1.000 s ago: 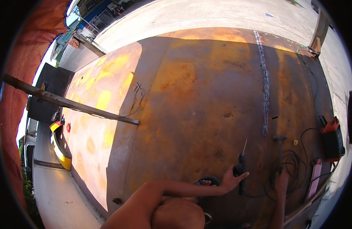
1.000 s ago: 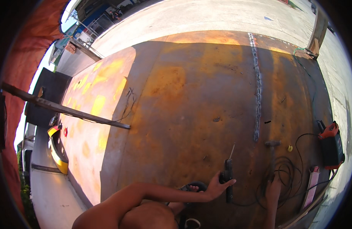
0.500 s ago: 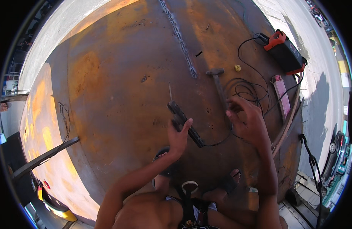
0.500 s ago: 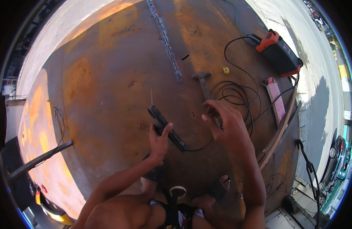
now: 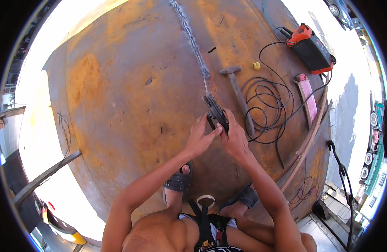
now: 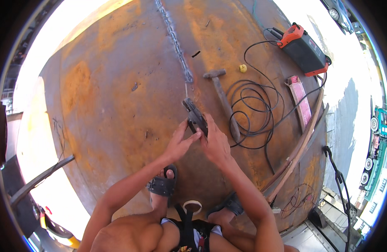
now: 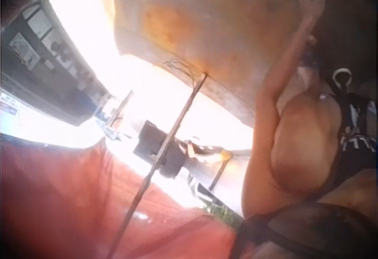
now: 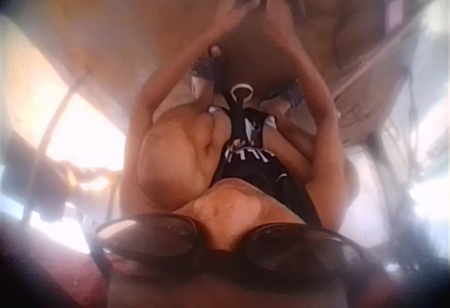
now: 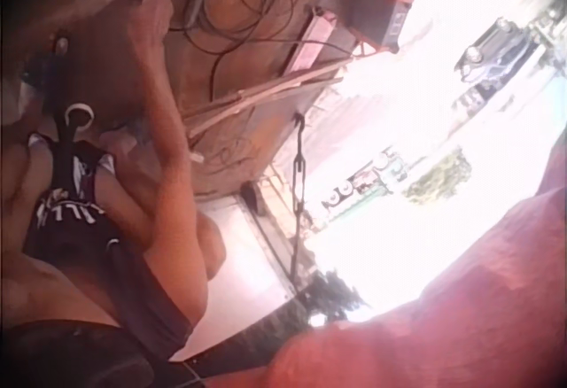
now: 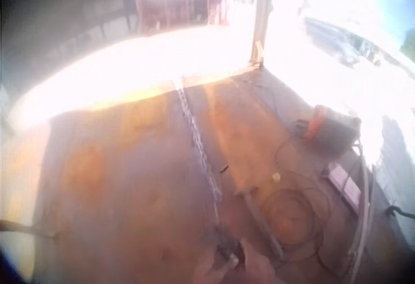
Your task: The person welds a seam on a large curved metal surface using a handheld welding torch, then repeatedly uses a hammer to chip away slag from the weld bead. The process alternates between welding and chipping along the same seam.
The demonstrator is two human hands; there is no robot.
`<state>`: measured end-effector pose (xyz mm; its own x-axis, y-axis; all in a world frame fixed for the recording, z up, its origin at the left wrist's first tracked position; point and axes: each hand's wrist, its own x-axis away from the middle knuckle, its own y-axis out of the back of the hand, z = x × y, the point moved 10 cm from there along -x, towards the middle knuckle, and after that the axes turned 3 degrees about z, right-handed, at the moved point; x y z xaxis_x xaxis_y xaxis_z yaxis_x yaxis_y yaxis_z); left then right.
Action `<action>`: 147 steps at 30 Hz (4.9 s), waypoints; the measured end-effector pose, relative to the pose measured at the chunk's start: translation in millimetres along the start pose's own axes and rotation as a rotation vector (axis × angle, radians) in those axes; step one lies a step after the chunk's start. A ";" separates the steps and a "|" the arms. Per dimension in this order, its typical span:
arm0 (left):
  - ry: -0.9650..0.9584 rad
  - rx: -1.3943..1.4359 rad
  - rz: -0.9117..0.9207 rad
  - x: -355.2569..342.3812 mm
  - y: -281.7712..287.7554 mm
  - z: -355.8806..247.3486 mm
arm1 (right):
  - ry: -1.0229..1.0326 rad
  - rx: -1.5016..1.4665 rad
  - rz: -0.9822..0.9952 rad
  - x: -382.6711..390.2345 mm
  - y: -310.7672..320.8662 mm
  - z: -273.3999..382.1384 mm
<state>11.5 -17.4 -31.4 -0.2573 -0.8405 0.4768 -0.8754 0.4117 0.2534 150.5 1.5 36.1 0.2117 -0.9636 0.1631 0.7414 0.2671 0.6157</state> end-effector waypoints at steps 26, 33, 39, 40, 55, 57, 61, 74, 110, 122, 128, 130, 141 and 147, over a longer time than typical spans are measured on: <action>0.090 0.528 0.096 -35.0 -21.4 23.7 | -0.042 0.006 -0.018 -26.0 -4.4 -18.4; 0.087 0.516 0.119 -30.2 -19.7 9.6 | -0.045 0.009 -0.020 -25.1 -3.6 -19.5; 0.095 0.525 0.116 -27.9 -16.9 8.3 | -0.035 0.003 -0.035 -25.5 -3.3 -18.6; 0.076 0.539 0.134 -27.7 -17.2 5.3 | -0.047 0.002 -0.030 -25.2 -3.7 -19.1; 0.034 0.435 0.078 -33.8 -17.8 14.7 | -0.109 0.032 0.006 -27.2 -1.3 -17.0; 0.037 0.449 0.087 -34.0 -18.3 15.6 | -0.105 0.030 0.004 -27.5 -3.4 -18.1; 0.108 0.400 0.055 -25.5 -19.5 21.7 | -0.053 -0.013 -0.022 -21.6 -4.1 -17.1; 0.096 0.544 0.068 -0.1 -23.1 2.7 | 0.075 -0.096 -0.068 -6.9 3.2 -14.6; 0.117 0.525 0.065 -19.2 -15.1 0.1 | 0.000 -0.072 -0.036 -23.6 -0.6 -17.2; 0.115 0.547 0.086 -18.1 -16.5 -3.7 | -0.004 -0.067 -0.047 -22.0 1.5 -14.6; 0.111 0.562 0.109 -18.2 -18.3 -7.1 | -0.007 -0.044 -0.043 -21.3 2.0 -16.1; 0.107 0.576 0.113 -17.7 -17.9 -8.2 | -0.018 -0.052 -0.033 -21.8 1.0 -15.5; 0.118 0.540 0.109 -18.1 -19.2 -4.0 | -0.012 -0.045 -0.030 -21.1 -0.2 -19.2; 0.124 0.537 0.114 -19.1 -19.7 -3.6 | -0.010 -0.041 -0.051 -20.9 1.3 -18.2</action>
<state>35.1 -8.2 -42.5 -0.3410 -0.7398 0.5800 -0.9386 0.2333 -0.2542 158.7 22.2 19.4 0.1662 -0.9761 0.1402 0.7768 0.2172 0.5911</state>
